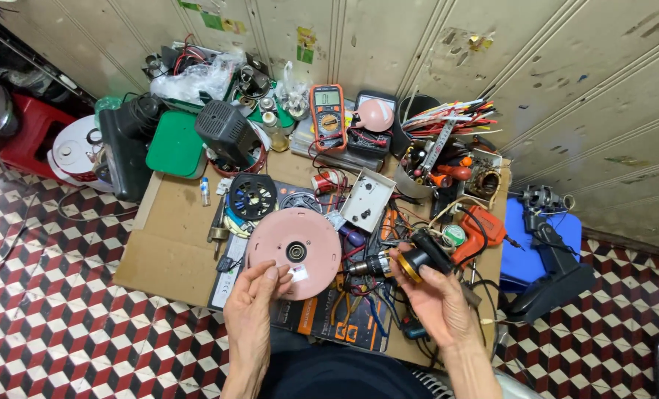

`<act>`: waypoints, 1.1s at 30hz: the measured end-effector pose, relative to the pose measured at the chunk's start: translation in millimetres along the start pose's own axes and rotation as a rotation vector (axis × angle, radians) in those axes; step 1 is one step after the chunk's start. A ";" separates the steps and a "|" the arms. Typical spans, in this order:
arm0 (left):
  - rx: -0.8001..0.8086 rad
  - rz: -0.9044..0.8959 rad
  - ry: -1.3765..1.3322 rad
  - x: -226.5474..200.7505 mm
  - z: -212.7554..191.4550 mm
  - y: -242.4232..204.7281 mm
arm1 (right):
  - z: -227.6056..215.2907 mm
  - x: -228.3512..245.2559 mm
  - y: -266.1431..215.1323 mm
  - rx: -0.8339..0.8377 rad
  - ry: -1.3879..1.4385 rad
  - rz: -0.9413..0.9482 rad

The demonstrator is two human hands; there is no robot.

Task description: The person works on a pink round lamp base at a cluttered workbench, using a cordless drill on its underside at several spots and turning the lamp over to reach different sides. They handle a black battery pack, use a screwdriver on the lamp's center hub, and resume drilling with the drill.

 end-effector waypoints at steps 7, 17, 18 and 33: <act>0.102 0.158 0.030 -34.5 -30.0 50.8 | 33.9 -51.2 -15.5 -0.044 -0.159 -0.033; 0.328 0.268 0.162 -43.3 -21.2 107.0 | 89.7 -104.8 -42.8 -0.063 -0.319 -0.358; 0.339 0.264 0.164 -43.4 -19.7 108.4 | 91.7 -111.5 -44.4 -0.072 -0.319 -0.367; 0.524 0.215 0.244 -30.2 -12.3 118.5 | 136.8 -156.8 -62.2 0.025 -1.008 -0.886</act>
Point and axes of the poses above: each hand's wrist, its own y-axis towards the middle knuckle, its own z-axis out of the palm, x = y × z, the point moved 6 cm from there along y, towards the middle knuckle, and after that the axes turned 14 degrees about y, right-handed, at the moved point
